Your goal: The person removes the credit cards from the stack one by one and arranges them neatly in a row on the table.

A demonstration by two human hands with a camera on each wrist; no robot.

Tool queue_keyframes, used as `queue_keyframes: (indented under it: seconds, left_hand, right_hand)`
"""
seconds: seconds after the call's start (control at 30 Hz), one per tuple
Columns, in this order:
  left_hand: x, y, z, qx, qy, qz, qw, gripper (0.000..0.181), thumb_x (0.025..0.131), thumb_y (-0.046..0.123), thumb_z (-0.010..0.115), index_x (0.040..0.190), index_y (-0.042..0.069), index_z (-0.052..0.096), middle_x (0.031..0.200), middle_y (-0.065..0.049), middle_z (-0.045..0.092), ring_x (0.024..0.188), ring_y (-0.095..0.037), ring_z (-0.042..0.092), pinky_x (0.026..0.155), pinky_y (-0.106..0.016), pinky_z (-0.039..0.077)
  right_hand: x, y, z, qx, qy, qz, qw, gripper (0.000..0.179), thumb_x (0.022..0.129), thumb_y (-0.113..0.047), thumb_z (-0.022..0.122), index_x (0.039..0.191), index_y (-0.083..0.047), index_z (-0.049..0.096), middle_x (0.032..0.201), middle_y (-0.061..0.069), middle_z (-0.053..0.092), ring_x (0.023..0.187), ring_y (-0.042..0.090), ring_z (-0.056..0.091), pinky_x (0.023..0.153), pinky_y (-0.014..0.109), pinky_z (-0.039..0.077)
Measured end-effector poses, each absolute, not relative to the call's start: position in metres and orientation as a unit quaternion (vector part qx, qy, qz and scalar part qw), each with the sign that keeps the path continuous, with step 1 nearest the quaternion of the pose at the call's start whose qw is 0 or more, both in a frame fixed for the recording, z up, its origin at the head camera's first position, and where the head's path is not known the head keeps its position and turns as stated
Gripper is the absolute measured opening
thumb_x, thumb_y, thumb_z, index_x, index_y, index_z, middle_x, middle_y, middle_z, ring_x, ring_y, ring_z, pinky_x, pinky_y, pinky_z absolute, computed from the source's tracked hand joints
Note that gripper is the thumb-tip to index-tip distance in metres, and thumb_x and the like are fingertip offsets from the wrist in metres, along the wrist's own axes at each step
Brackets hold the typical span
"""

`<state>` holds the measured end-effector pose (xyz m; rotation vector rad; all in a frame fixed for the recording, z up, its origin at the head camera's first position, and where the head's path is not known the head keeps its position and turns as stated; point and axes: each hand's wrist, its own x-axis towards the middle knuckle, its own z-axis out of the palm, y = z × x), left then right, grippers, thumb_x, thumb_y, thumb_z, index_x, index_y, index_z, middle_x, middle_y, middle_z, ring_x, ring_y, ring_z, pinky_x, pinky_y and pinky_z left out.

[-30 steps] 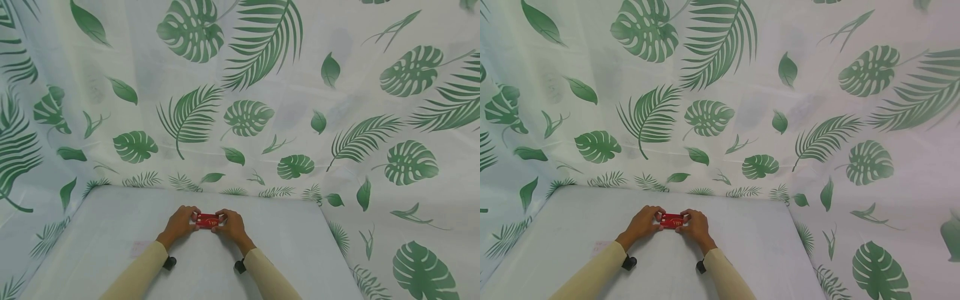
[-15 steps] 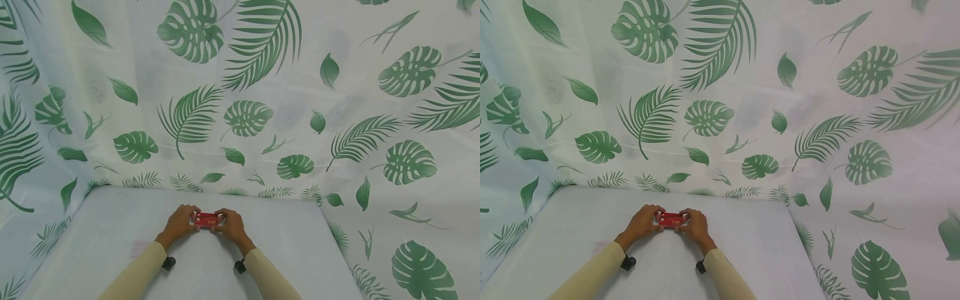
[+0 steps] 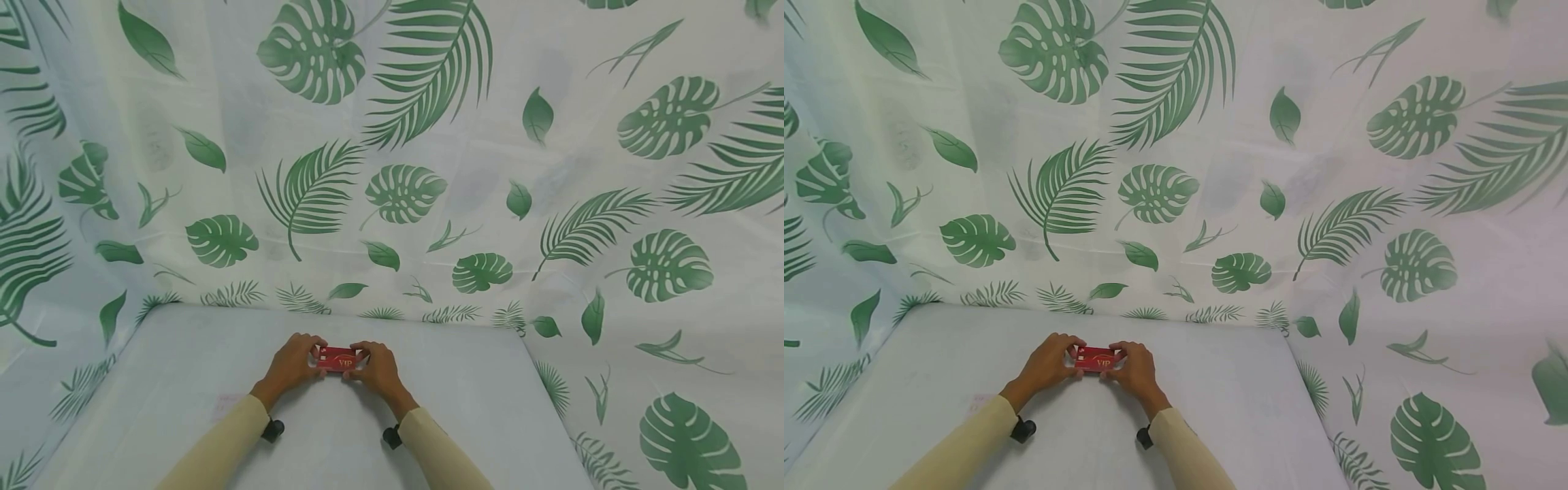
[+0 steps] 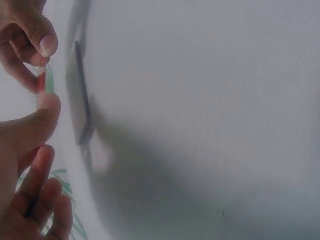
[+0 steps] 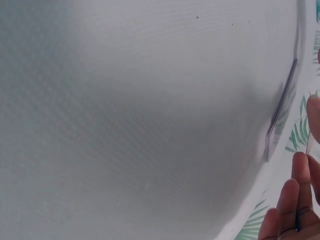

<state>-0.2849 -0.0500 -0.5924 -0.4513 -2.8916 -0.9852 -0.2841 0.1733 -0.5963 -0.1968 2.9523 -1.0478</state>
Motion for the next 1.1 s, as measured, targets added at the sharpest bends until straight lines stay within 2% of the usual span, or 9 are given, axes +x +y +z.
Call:
queue_keyframes:
  seconds: [0.37, 0.67, 1.1]
  left_hand:
    - [-0.28, -0.055, -0.589, -0.164, -0.934, -0.315, 0.05, 0.053, 0.075, 0.021, 0.098, 0.122, 0.011, 0.075, 0.089, 0.002, 0.063, 0.09, -0.014, 0.051, 0.08, -0.037, 0.049]
    - [-0.276, -0.058, -0.585, -0.168, -0.935, -0.31, 0.042, 0.052, 0.078, 0.02, 0.096, 0.124, 0.011, 0.074, 0.092, 0.0, 0.064, 0.092, -0.015, 0.05, 0.083, -0.038, 0.05]
    - [-0.271, -0.062, -0.581, -0.173, -0.935, -0.307, 0.045, 0.052, 0.078, 0.021, 0.096, 0.124, 0.013, 0.074, 0.092, 0.003, 0.064, 0.092, -0.013, 0.05, 0.082, -0.037, 0.05]
  right_hand:
    - [-0.279, 0.172, -0.592, -0.068, 0.937, -0.343, 0.001, 0.054, 0.079, -0.025, 0.096, 0.128, -0.019, 0.076, 0.098, -0.003, 0.07, 0.092, 0.014, 0.056, 0.08, 0.031, 0.048]
    - [-0.277, 0.173, -0.589, -0.08, 0.935, -0.344, -0.002, 0.054, 0.079, -0.028, 0.096, 0.128, -0.019, 0.076, 0.097, -0.004, 0.071, 0.091, 0.013, 0.056, 0.079, 0.029, 0.047]
    - [-0.27, 0.173, -0.585, -0.09, 0.934, -0.345, -0.003, 0.054, 0.079, -0.03, 0.096, 0.128, -0.021, 0.077, 0.097, -0.006, 0.07, 0.092, 0.012, 0.055, 0.08, 0.029, 0.046]
